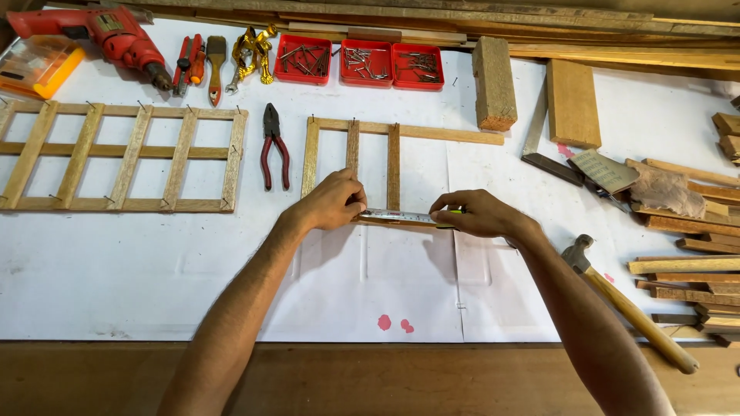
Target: Measuring, marking, and assembling small wooden lattice-style frames using a hammer, nails, and wire cutters.
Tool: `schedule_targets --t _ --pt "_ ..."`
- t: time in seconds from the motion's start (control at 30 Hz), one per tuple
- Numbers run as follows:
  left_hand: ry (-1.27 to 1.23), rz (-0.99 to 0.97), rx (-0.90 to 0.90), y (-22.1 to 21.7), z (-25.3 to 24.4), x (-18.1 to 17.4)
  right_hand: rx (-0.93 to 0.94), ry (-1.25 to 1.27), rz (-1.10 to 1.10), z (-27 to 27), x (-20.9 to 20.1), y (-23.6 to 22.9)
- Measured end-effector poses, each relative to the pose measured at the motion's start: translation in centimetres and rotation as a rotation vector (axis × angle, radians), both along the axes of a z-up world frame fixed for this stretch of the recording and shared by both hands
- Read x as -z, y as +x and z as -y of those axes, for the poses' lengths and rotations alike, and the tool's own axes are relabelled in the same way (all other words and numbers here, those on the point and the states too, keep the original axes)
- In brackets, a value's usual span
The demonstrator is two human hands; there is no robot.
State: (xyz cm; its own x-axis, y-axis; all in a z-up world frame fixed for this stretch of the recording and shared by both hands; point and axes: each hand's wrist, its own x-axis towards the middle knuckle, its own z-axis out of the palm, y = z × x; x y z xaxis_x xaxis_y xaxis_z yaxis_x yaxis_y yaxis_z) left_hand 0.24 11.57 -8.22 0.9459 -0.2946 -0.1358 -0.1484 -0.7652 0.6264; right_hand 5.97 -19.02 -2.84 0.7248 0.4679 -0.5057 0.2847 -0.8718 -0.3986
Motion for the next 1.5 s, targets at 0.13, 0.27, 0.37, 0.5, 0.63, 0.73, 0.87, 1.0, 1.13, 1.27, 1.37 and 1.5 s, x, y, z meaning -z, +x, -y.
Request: schedule_targets --t 0.13,0.27,0.37,0.5,0.63,0.73,0.87,1.0,1.13,1.27,1.37,1.5 --pt "0.012 -0.057 -0.020 0.0 0.0 -0.1 -0.036 0.030 0.013 -0.4 0.5 0.4" --pt "0.015 -0.048 -0.032 0.0 0.2 0.3 -0.061 0.064 0.020 -1.0 0.5 0.2" --pt "0.016 -0.046 -0.039 0.0 0.2 0.3 -0.044 0.072 0.017 -1.1 0.9 0.3" --pt "0.015 -0.046 -0.036 0.0 0.2 0.4 -0.047 0.135 0.025 -0.8 1.5 0.5" --pt "0.017 -0.047 -0.031 0.0 0.2 0.3 -0.040 0.133 0.030 -0.8 1.7 0.6" --pt "0.011 -0.048 -0.033 -0.1 0.1 0.2 -0.043 0.136 0.037 -0.9 1.8 0.3" --pt "0.040 -0.067 -0.043 -0.2 0.6 -1.0 -0.056 0.171 0.103 -0.2 2.0 -0.2" --pt "0.078 0.007 0.005 0.7 2.3 -1.5 -0.010 0.277 0.135 1.4 1.8 -0.5" --pt "0.033 0.083 0.111 2.3 7.6 -3.4 0.094 0.388 0.121 4.5 0.4 -1.1" --pt "-0.141 0.143 0.194 4.6 15.3 -5.1 0.187 0.409 0.279 9.5 -2.6 -2.0" --pt "-0.313 0.181 0.260 6.5 22.1 -5.3 0.216 0.414 0.421 14.4 -3.8 -2.5" --pt "-0.501 0.207 0.287 8.1 30.6 -4.4 0.241 0.418 0.571 19.9 -4.0 -3.0"
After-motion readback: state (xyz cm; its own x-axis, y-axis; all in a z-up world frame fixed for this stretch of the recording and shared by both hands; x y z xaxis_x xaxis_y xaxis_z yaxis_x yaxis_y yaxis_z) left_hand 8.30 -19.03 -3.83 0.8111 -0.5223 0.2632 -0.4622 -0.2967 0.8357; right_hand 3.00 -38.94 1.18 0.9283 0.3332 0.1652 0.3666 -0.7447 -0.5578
